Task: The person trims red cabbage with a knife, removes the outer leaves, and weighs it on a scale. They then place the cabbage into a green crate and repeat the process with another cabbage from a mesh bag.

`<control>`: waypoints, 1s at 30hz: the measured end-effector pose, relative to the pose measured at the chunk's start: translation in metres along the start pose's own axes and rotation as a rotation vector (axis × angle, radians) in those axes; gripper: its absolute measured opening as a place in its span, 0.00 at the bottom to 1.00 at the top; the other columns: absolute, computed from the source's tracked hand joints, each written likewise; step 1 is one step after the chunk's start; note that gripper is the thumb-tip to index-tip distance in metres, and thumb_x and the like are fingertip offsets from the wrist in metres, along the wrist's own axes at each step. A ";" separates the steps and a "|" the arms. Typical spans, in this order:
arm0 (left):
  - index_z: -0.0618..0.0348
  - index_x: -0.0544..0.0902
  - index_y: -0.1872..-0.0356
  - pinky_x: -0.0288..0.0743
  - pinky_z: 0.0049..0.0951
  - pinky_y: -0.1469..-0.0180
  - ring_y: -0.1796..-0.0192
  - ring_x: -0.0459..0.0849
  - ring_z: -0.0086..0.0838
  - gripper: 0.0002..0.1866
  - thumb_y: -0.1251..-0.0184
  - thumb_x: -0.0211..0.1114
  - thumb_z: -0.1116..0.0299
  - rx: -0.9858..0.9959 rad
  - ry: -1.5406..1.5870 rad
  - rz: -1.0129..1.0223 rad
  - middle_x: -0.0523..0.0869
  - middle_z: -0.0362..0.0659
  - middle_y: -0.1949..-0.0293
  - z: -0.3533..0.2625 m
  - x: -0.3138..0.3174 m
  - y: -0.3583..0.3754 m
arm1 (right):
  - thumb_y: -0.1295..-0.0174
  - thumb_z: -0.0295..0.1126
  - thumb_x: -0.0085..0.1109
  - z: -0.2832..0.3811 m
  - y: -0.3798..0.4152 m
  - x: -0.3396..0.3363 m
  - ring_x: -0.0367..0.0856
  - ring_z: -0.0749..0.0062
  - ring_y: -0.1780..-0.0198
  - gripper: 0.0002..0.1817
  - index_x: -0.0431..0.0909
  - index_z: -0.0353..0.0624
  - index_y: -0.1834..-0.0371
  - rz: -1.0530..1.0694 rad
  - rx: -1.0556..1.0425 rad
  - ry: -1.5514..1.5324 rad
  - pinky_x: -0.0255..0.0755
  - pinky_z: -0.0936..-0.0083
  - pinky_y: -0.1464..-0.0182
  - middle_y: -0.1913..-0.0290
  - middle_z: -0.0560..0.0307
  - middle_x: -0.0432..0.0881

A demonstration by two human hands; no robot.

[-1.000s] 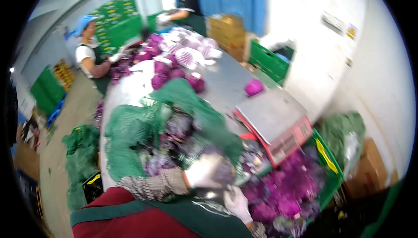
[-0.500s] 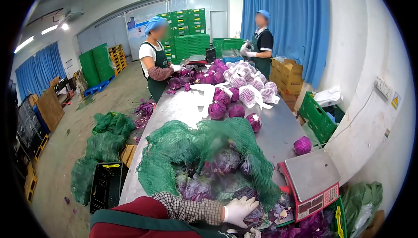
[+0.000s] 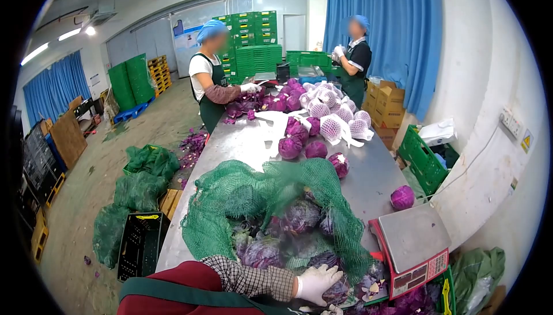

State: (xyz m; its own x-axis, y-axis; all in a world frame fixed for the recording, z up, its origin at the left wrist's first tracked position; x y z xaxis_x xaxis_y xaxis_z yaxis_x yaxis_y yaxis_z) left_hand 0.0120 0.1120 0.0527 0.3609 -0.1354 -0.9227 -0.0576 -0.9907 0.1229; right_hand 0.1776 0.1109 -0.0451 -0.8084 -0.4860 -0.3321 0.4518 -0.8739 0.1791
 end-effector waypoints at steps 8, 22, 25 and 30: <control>0.69 0.59 0.32 0.76 0.50 0.50 0.41 0.72 0.52 0.54 0.60 0.75 0.50 0.004 0.018 -0.013 0.67 0.61 0.35 0.000 0.000 0.000 | 0.36 0.30 0.60 -0.005 -0.003 0.000 0.74 0.78 0.66 0.16 0.75 0.41 0.46 -0.023 -0.082 0.073 0.71 0.81 0.65 0.63 0.58 0.78; 0.69 0.60 0.32 0.77 0.50 0.52 0.41 0.73 0.52 0.55 0.61 0.75 0.50 0.007 0.015 -0.015 0.69 0.61 0.37 0.000 -0.001 -0.002 | 0.36 0.30 0.59 0.009 0.000 -0.002 0.80 0.69 0.55 0.16 0.76 0.37 0.46 -0.013 -0.019 0.057 0.74 0.76 0.51 0.54 0.49 0.82; 0.69 0.60 0.32 0.77 0.50 0.52 0.42 0.73 0.52 0.55 0.61 0.75 0.50 0.014 0.013 -0.030 0.69 0.61 0.38 0.001 0.001 -0.004 | 0.36 0.31 0.59 0.009 0.001 -0.002 0.80 0.69 0.54 0.17 0.75 0.37 0.46 0.003 0.007 0.036 0.75 0.75 0.50 0.54 0.49 0.82; 0.69 0.60 0.32 0.77 0.50 0.51 0.42 0.74 0.53 0.54 0.61 0.74 0.51 0.013 0.028 -0.031 0.69 0.61 0.37 0.000 -0.002 -0.002 | 0.35 0.31 0.59 0.010 0.000 -0.002 0.80 0.68 0.53 0.17 0.75 0.37 0.46 -0.021 -0.101 0.124 0.74 0.74 0.50 0.54 0.48 0.82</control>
State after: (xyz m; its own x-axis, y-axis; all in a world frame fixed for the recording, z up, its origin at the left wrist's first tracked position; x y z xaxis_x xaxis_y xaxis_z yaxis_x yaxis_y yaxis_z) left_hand 0.0114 0.1142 0.0544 0.3886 -0.1048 -0.9154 -0.0580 -0.9943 0.0892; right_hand 0.1751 0.1116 -0.0352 -0.7685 -0.4575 -0.4474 0.4758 -0.8761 0.0785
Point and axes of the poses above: each hand's wrist, its own y-axis away from the middle knuckle, its own x-axis out of the palm, z = x × y, the point moved 8 cm from there along -y, towards the middle knuckle
